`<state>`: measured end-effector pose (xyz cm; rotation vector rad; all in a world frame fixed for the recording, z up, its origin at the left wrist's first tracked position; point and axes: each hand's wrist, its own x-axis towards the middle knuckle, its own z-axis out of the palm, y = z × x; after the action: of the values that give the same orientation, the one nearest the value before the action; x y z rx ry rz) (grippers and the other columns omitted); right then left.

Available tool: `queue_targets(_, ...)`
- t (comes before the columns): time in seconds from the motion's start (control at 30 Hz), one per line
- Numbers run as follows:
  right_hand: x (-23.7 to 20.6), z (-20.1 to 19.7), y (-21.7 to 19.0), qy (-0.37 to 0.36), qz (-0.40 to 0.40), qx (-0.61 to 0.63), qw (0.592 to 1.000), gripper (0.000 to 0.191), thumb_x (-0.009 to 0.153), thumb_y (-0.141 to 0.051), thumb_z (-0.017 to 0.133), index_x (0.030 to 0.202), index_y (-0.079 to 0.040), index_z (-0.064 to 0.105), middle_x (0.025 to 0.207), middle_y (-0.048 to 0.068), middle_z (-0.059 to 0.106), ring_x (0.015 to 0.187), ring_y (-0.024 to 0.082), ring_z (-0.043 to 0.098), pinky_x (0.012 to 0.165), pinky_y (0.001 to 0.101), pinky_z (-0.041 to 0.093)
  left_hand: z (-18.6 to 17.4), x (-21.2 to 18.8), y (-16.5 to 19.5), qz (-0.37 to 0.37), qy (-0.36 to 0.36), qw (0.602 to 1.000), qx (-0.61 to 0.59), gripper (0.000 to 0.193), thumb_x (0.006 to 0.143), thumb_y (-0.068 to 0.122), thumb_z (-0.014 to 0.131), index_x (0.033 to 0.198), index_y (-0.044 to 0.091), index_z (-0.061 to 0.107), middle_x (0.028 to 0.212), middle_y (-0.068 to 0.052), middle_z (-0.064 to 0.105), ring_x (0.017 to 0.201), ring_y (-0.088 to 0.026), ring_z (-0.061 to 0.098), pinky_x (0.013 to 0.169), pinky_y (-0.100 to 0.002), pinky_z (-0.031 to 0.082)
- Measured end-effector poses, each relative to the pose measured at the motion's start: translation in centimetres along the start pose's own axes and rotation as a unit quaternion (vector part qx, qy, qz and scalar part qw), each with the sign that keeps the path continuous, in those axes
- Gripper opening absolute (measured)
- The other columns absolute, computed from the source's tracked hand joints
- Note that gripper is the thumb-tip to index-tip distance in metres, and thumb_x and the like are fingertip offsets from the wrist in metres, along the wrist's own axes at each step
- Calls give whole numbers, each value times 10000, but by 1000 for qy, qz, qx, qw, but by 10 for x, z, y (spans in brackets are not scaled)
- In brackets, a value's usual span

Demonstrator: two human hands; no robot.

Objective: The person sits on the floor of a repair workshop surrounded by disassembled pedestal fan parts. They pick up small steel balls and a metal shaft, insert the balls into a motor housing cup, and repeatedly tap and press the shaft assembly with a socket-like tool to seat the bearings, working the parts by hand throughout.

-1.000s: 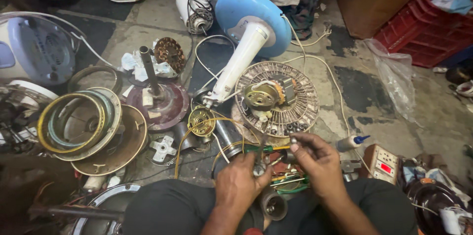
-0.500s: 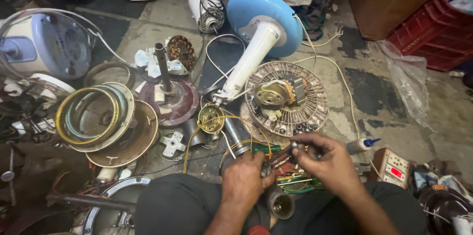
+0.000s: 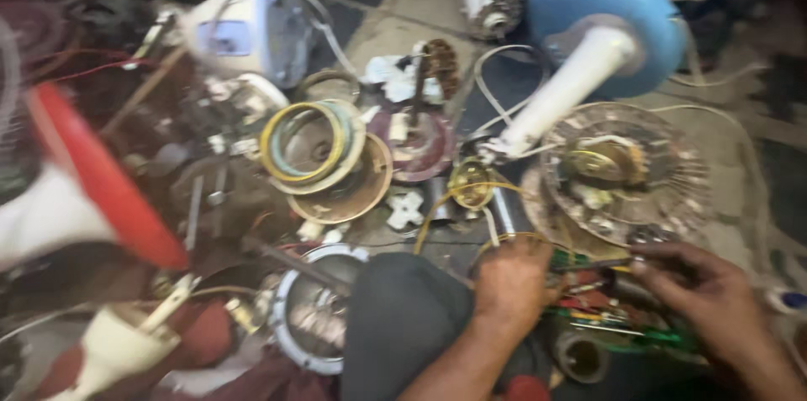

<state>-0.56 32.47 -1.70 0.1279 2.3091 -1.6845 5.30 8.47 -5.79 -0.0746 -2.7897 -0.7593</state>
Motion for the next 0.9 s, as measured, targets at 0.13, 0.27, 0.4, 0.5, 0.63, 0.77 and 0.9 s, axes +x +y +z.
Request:
queue_targets(0.13,3,8,-5,25,73,12,997,267,932,-45,703,1159,94,723,1016,207,744,843,277,724,672,442,639,-3,0,-1,2,-37,998,-52,544,753,413,870,1177,125,685,1107,-165,664,963,-345,702,765,-462,579)
queue_targets(0.27,3,16,-1,19,21,-102,994,280,850,-73,773,1104,42,760,904,181,772,777,246,719,638,377,586,-3,0,-2,14,-10,997,-70,603,656,346,899,1176,124,688,1217,-148,665,986,-330,707,754,-466,578)
queue_targets(0.4,2,35,11,-36,-46,-23,998,322,776,-152,813,1046,18,765,887,105,815,736,194,782,669,326,642,-3,3,1,-6,-43,992,-117,658,621,340,922,1206,143,694,1247,-150,659,1008,-349,697,768,-477,571)
queue_targets(0.5,-6,45,13,-3,-50,-54,997,286,780,-90,836,1030,32,770,883,97,813,759,152,748,709,306,617,-8,2,4,-21,-66,990,-122,626,653,377,927,1188,153,693,1187,-153,666,1009,-350,694,793,-482,566)
queue_targets(0.63,-16,53,11,-3,-81,11,997,252,787,-48,823,1015,36,757,894,98,798,782,129,734,709,296,620,-16,3,8,-13,-37,990,-136,644,609,346,949,1164,140,694,1191,-178,657,974,-366,693,761,-489,565)
queue_targets(0.77,-18,55,10,7,-28,32,999,202,822,-48,799,993,50,757,850,140,799,724,178,750,661,326,628,-20,4,11,-9,-40,990,-137,665,578,305,952,1163,133,688,1168,-175,660,963,-369,692,756,-485,566)
queue_targets(0.9,-21,57,10,11,-135,7,991,213,819,-35,807,1012,36,752,858,93,770,741,115,683,658,276,582,-20,4,12,-21,-55,988,-141,622,595,300,949,1139,145,692,1130,-153,672,973,-361,693,758,-486,561)
